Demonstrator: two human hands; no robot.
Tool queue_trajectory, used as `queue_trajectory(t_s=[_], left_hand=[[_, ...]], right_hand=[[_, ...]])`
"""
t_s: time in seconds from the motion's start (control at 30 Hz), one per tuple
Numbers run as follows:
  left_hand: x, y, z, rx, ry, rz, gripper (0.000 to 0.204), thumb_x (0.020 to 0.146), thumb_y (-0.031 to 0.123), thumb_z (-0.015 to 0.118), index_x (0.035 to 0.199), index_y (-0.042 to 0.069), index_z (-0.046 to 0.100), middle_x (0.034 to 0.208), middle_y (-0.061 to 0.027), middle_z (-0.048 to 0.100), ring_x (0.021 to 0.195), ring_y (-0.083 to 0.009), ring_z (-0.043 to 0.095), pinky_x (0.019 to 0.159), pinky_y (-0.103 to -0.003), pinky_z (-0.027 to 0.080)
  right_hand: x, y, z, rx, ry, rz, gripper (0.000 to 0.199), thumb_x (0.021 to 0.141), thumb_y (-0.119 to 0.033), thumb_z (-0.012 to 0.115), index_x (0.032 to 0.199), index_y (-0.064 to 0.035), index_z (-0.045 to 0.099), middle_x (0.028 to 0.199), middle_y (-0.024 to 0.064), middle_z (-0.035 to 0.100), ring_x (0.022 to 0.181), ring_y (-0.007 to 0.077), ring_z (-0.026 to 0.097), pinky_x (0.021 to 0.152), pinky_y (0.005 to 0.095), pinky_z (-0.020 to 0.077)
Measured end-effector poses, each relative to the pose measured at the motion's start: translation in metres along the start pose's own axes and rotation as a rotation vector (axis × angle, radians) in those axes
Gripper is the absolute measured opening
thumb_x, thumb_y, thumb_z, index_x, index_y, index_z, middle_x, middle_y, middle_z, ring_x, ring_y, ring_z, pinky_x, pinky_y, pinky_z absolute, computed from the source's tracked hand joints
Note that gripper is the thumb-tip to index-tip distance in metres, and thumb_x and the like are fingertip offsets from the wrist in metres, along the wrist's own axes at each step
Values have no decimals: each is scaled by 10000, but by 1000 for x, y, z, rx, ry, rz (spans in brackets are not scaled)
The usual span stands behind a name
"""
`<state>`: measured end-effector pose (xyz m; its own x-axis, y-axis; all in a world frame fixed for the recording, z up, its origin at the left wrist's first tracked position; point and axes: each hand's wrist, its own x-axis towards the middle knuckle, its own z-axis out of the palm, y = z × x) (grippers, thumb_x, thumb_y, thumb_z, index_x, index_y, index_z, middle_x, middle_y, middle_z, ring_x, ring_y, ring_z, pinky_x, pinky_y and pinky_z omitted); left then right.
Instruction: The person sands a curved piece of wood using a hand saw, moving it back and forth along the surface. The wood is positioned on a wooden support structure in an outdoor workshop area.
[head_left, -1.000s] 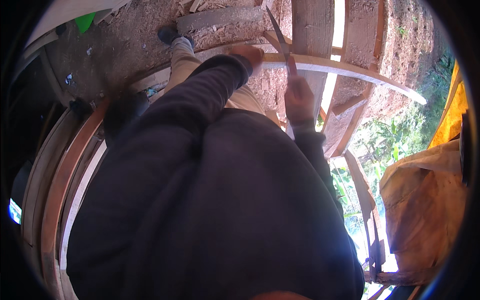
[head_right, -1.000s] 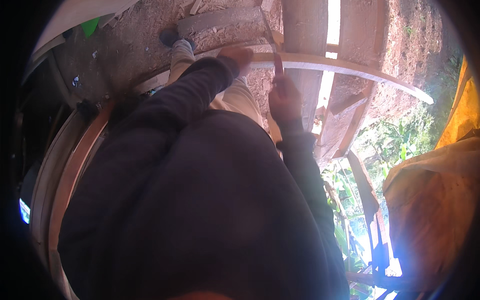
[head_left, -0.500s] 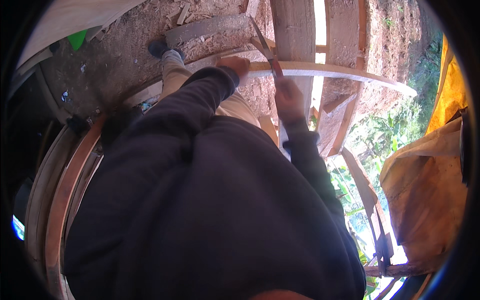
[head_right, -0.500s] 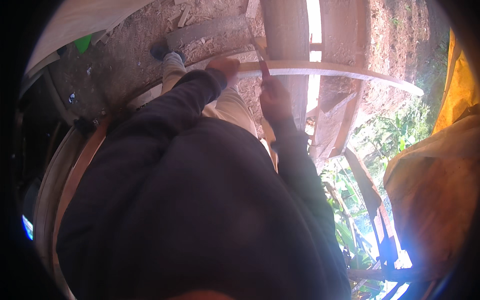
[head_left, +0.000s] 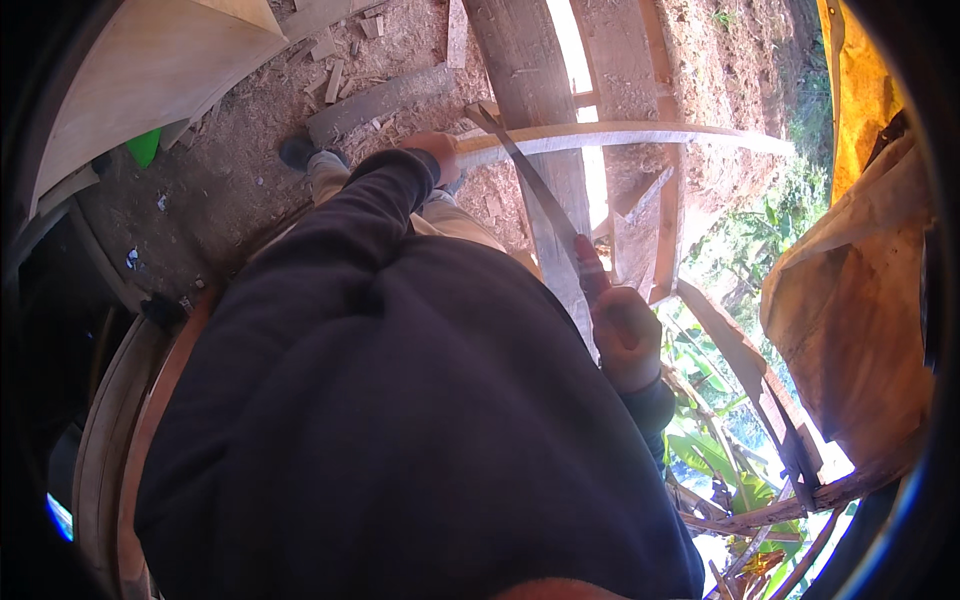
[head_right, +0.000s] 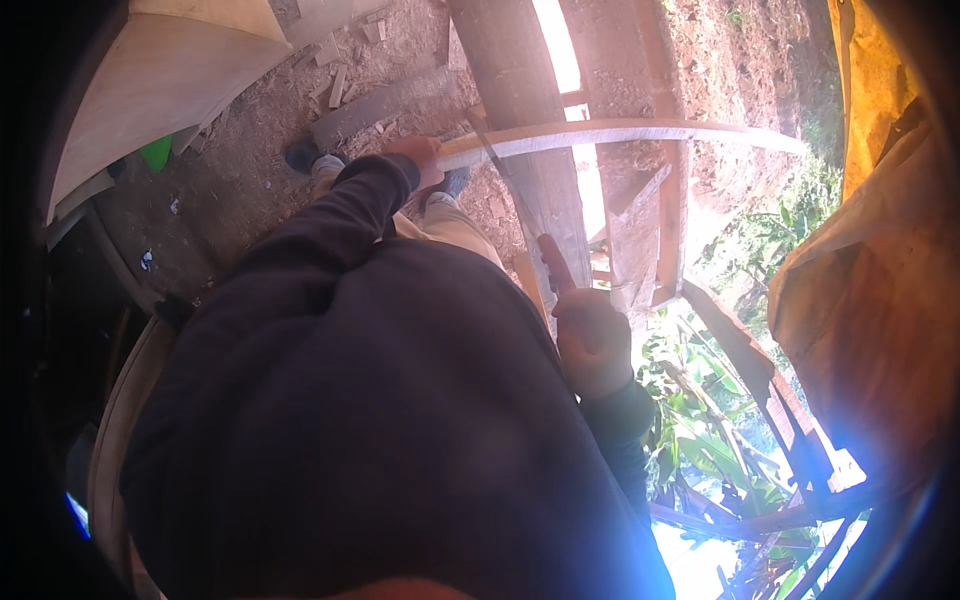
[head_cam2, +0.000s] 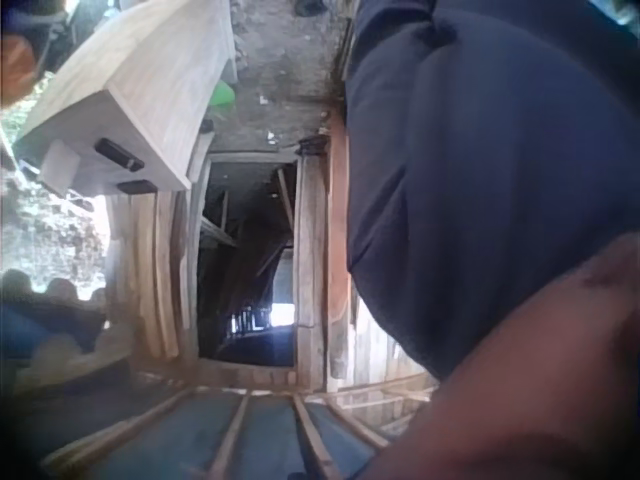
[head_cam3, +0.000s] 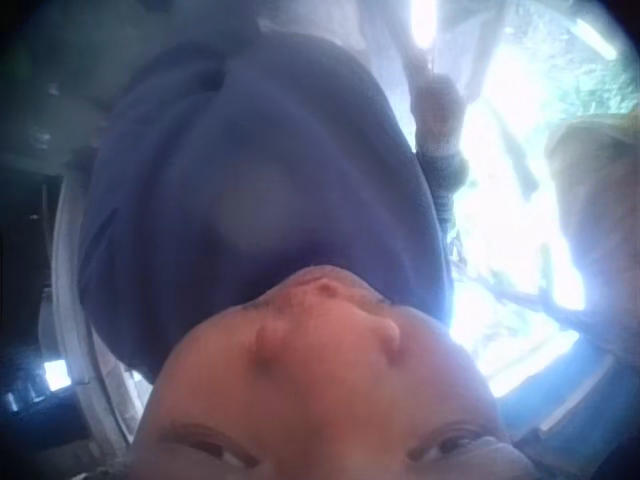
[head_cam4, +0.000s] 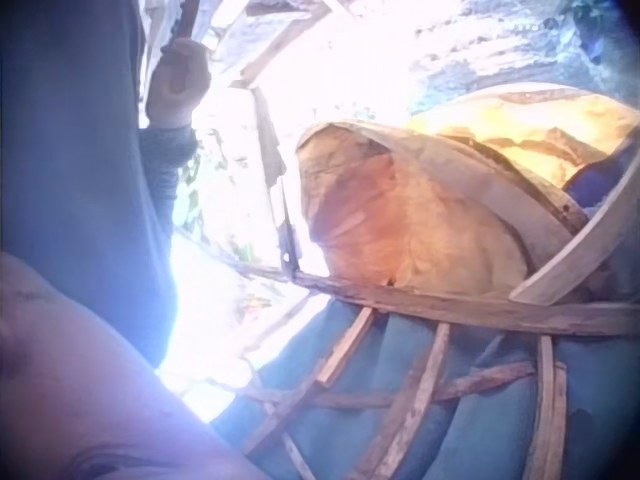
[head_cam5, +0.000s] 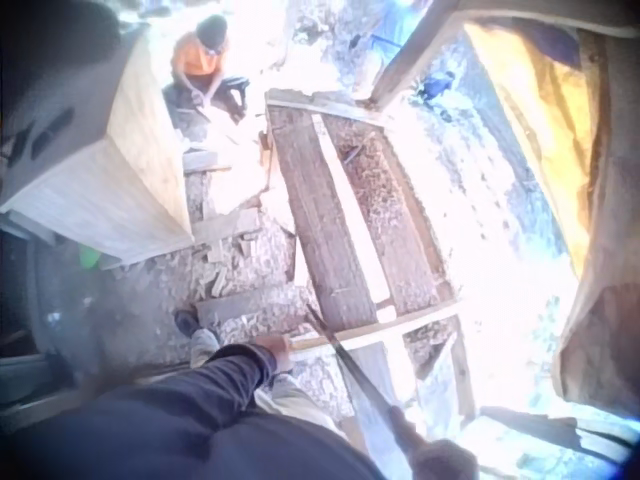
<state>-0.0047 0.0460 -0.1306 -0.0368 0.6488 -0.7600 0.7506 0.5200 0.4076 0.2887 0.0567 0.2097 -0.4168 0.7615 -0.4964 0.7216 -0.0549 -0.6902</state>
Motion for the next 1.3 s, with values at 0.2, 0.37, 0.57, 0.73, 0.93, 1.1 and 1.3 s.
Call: queue_trajectory(t_s=[0.2,0.37,0.57,0.73,0.93,1.1,1.3], left_hand=[[11,-7,-27,94,95,63,492,845,357,794,1257,90,768,1228,-214,782,1204,-384,738,1047,-489,575],[29,-16,-60,52,-145,147,359,866,371,742,1016,55,822,937,-194,805,873,-331,798,798,-457,622],[2,-62,-96,-22,-209,144,419,828,402,789,1065,56,799,749,-135,744,628,-281,731,594,-444,564],[-55,-53,-123,263,124,179,462,817,366,811,1179,81,788,1009,-192,808,980,-344,794,911,-464,617],[-81,-27,-116,300,216,-5,463,846,335,794,1230,84,730,1161,-195,798,1131,-376,768,981,-492,605],[-94,-26,-107,255,305,72,491,849,367,833,1199,94,624,1150,-166,762,1105,-379,755,927,-518,606],[-104,-45,-82,289,598,393,399,803,267,830,1125,123,644,1069,-144,681,1040,-379,688,889,-538,556]], right_hand=[[-8,-34,-88,263,217,-354,228,990,82,461,1195,72,560,679,-10,484,520,35,317,486,257,228],[-11,-2,-82,42,412,-250,100,969,-26,626,1022,36,684,1017,77,685,698,91,535,598,252,398],[-18,29,-59,330,315,-165,250,1018,-116,648,1217,28,697,938,24,659,744,71,524,680,257,423],[7,35,-25,273,273,-172,399,1028,-62,602,1410,41,651,1047,54,706,871,100,591,824,271,480],[33,30,-3,432,157,-210,519,975,89,511,1488,70,589,1500,213,657,1473,280,572,1248,406,432],[45,30,-13,280,134,-225,560,962,77,503,1520,75,552,1497,211,662,1417,240,597,1147,348,475],[69,52,-14,175,218,-304,605,936,14,586,1540,11,572,1366,199,765,737,82,623,684,272,508]])
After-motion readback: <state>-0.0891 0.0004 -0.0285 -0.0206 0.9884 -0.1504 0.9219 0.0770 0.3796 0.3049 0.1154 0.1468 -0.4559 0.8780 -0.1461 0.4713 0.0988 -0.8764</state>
